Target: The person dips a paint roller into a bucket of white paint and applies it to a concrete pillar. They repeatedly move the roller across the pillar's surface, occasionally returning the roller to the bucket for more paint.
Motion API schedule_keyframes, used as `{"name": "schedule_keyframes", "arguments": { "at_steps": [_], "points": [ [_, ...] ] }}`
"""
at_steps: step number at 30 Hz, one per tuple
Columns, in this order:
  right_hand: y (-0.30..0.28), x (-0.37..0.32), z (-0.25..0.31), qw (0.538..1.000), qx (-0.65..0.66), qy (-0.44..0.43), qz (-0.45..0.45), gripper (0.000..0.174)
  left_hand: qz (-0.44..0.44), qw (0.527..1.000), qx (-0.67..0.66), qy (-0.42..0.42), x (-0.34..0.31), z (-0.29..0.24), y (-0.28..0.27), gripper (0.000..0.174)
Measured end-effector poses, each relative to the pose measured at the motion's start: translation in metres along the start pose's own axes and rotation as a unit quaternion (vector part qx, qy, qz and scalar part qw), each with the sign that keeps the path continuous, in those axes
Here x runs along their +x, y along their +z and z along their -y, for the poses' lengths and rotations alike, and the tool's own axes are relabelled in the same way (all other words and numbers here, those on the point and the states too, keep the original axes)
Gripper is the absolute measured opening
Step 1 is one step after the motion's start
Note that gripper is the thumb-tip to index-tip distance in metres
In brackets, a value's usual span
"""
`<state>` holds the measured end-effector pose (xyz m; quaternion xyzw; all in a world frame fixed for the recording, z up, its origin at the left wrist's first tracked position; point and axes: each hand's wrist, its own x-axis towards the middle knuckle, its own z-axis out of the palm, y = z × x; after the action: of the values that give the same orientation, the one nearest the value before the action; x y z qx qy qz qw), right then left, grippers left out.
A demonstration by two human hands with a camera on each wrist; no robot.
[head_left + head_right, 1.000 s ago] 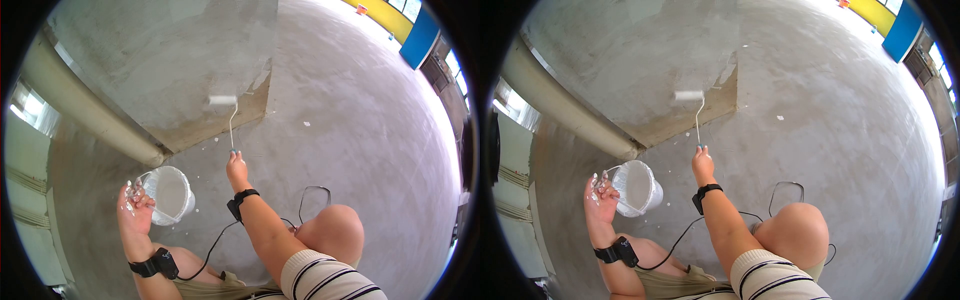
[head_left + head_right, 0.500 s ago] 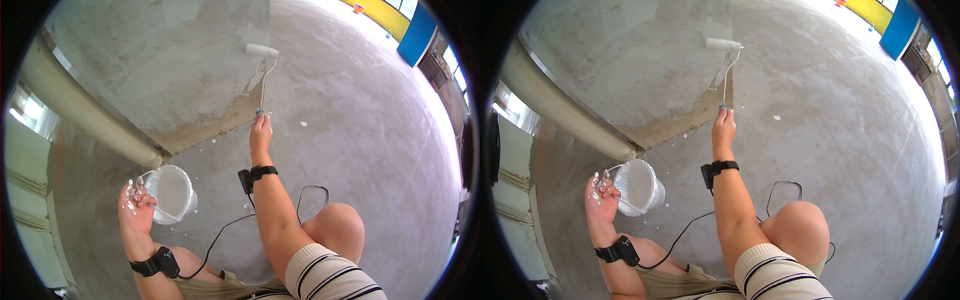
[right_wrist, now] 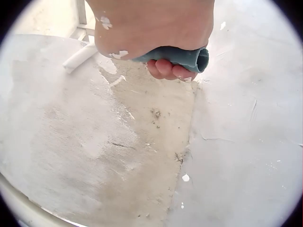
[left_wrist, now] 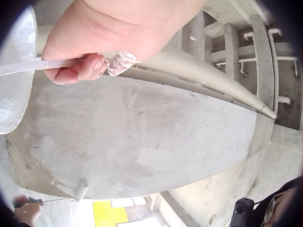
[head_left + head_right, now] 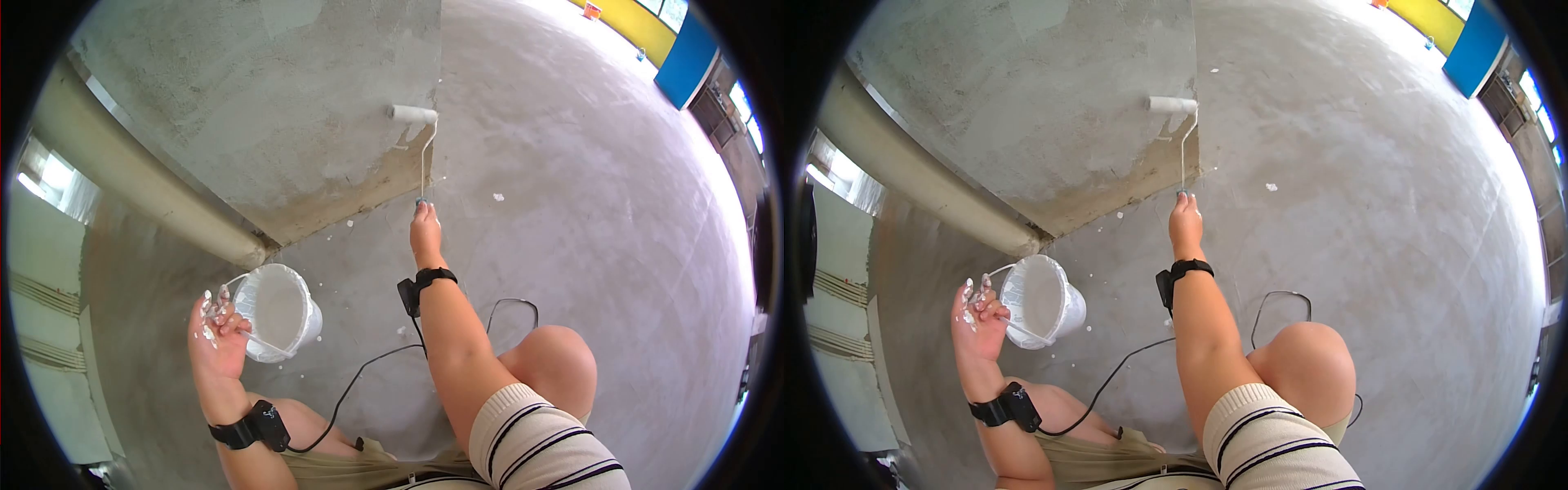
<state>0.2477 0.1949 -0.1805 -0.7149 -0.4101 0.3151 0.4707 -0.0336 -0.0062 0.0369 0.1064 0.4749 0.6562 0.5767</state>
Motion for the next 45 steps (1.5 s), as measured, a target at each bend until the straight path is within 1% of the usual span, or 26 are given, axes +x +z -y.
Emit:
{"name": "schedule_keyframes", "arguments": {
  "at_steps": [2, 3, 5, 6, 8, 9, 11, 14, 15, 17, 19, 21, 24, 25, 27, 29, 31, 32, 34, 37, 39, 41, 42, 43, 44, 45],
  "points": [
    [0.005, -0.009, -0.018, 0.999, -0.051, -0.011, 0.018, 0.054, 0.007, 1.000, -0.004, 0.001, 0.001, 0.001, -0.001, 0.027],
    [0.004, -0.017, -0.024, 0.999, -0.050, -0.011, 0.016, 0.054, 0.002, 1.000, -0.003, -0.003, 0.000, 0.001, 0.000, 0.027],
    [0.004, -0.033, -0.032, 0.992, -0.086, 0.035, 0.084, 0.052, -0.001, 1.000, -0.001, -0.005, -0.001, -0.001, 0.002, 0.026],
    [0.003, -0.040, -0.031, 0.992, -0.085, 0.034, 0.083, 0.052, -0.006, 1.000, -0.001, -0.004, -0.002, 0.000, 0.003, 0.026],
    [0.003, -0.050, -0.027, 0.994, -0.080, 0.069, 0.039, 0.048, -0.009, 1.000, -0.003, -0.002, -0.001, 0.001, 0.003, 0.026],
    [0.005, -0.046, -0.023, 0.994, -0.081, 0.068, 0.039, 0.048, -0.001, 1.000, -0.006, -0.001, -0.001, 0.001, 0.001, 0.025],
    [0.011, -0.025, -0.010, 0.994, -0.005, -0.036, -0.102, 0.043, 0.006, 1.000, -0.008, -0.001, 0.000, 0.001, 0.000, 0.025],
    [-0.024, 0.002, 0.062, 0.993, 0.045, -0.047, -0.103, 0.040, -0.001, 1.000, -0.004, 0.002, -0.001, 0.001, 0.000, 0.025],
    [-0.030, 0.011, 0.071, 0.990, 0.054, -0.061, -0.114, 0.040, 0.002, 1.000, -0.004, 0.002, -0.001, 0.000, -0.001, 0.026],
    [-0.036, 0.021, 0.072, 0.991, 0.060, -0.055, -0.107, 0.041, 0.006, 1.000, -0.002, 0.000, 0.000, 0.001, -0.001, 0.026],
    [-0.036, 0.022, 0.066, 0.991, 0.066, -0.050, -0.101, 0.041, -0.001, 1.000, 0.003, -0.003, 0.001, 0.000, -0.001, 0.026],
    [-0.029, 0.010, 0.051, 0.996, 0.013, -0.022, -0.081, 0.044, -0.008, 1.000, 0.006, -0.002, -0.001, 0.001, 0.004, 0.026],
    [-0.005, 0.003, 0.001, 0.997, -0.039, -0.016, -0.059, 0.048, -0.009, 1.000, 0.005, -0.007, -0.001, 0.000, 0.003, 0.026],
    [-0.003, -0.001, -0.011, 0.997, -0.042, -0.014, -0.062, 0.048, -0.002, 1.000, -0.002, -0.009, 0.000, 0.000, 0.001, 0.026],
    [0.003, -0.008, -0.025, 0.999, -0.040, 0.026, 0.018, 0.050, -0.002, 1.000, -0.001, -0.010, 0.001, 0.000, 0.002, 0.025],
    [0.008, -0.011, -0.032, 1.000, -0.017, 0.016, 0.009, 0.048, -0.003, 1.000, 0.002, -0.007, 0.001, -0.001, 0.000, 0.025],
    [0.001, -0.014, -0.020, 0.997, 0.061, 0.049, 0.014, 0.046, 0.004, 1.000, 0.001, -0.011, 0.001, -0.001, -0.001, 0.025],
    [-0.002, -0.011, -0.010, 0.997, 0.060, 0.049, 0.016, 0.046, 0.002, 1.000, 0.001, -0.012, 0.000, -0.001, 0.000, 0.025],
    [-0.010, 0.004, 0.021, 0.995, 0.070, -0.010, -0.064, 0.044, -0.004, 1.000, -0.001, -0.013, -0.001, -0.001, 0.003, 0.025],
    [-0.025, 0.024, 0.054, 0.994, 0.095, 0.000, -0.059, 0.045, 0.003, 1.000, -0.005, -0.009, 0.001, 0.000, -0.002, 0.027],
    [-0.014, 0.028, 0.036, 0.994, 0.101, 0.013, -0.048, 0.045, 0.006, 1.000, -0.002, -0.010, 0.002, 0.000, -0.002, 0.027],
    [0.013, 0.037, -0.007, 0.993, 0.108, 0.025, -0.036, 0.045, 0.008, 1.000, 0.001, -0.009, 0.002, 0.000, -0.003, 0.027],
    [0.035, 0.041, -0.040, 0.993, 0.108, -0.001, -0.055, 0.042, 0.008, 1.000, 0.001, -0.008, 0.002, -0.001, -0.004, 0.027],
    [0.046, 0.038, -0.058, 0.991, 0.107, -0.028, -0.075, 0.039, 0.008, 1.000, 0.000, -0.007, 0.003, 0.000, -0.005, 0.026],
    [0.044, 0.028, -0.060, 0.991, 0.105, -0.029, -0.075, 0.039, 0.009, 1.000, -0.002, -0.009, 0.003, 0.000, -0.006, 0.026],
    [0.039, 0.015, -0.058, 0.991, 0.135, 0.027, 0.002, 0.038, 0.005, 1.000, -0.002, -0.005, 0.003, -0.001, -0.005, 0.026]
  ]
}}
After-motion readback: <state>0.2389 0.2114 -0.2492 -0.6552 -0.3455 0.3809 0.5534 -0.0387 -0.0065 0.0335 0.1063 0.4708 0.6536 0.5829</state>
